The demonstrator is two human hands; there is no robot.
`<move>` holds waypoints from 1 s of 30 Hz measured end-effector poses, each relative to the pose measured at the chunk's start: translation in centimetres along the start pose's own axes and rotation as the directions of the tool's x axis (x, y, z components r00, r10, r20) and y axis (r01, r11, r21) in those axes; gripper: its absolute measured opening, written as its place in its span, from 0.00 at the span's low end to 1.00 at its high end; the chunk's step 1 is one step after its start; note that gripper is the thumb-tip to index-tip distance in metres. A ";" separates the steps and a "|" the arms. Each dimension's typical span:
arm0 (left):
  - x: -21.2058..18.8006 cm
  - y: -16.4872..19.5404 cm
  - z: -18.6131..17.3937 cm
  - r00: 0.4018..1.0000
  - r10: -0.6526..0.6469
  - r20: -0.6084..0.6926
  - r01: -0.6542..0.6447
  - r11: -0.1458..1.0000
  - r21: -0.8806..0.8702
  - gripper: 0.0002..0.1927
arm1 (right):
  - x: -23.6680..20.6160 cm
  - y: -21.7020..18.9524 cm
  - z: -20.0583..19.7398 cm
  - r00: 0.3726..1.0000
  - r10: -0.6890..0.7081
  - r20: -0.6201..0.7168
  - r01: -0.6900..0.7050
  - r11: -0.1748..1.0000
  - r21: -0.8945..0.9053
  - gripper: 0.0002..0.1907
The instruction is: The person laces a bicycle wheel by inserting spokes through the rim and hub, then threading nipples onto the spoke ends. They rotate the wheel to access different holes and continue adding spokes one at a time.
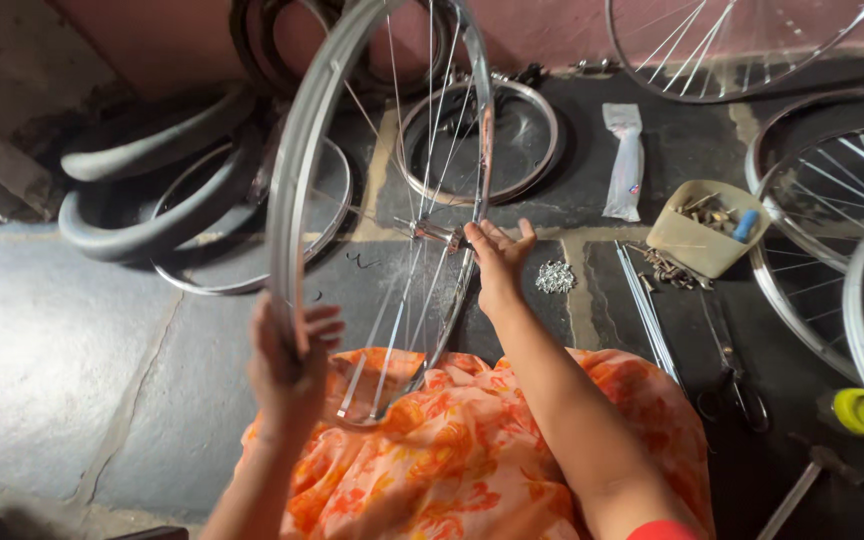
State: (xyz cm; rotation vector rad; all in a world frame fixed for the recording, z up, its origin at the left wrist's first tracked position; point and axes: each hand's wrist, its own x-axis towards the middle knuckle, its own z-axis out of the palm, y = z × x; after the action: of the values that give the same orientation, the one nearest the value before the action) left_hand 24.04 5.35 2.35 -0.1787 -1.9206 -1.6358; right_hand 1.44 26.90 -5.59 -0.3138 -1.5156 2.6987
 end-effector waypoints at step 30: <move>18.3 -8.8 3.1 0.866 -0.490 -0.101 0.430 0.832 -0.351 0.09 | -0.5 0.2 0.1 0.987 -0.150 0.048 0.152 0.987 -0.042 0.61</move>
State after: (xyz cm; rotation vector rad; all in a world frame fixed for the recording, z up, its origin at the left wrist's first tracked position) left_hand 4.04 1.19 4.19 0.3369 -1.6214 -2.1932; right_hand 1.92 26.65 -5.61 -0.1344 -1.5456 2.5742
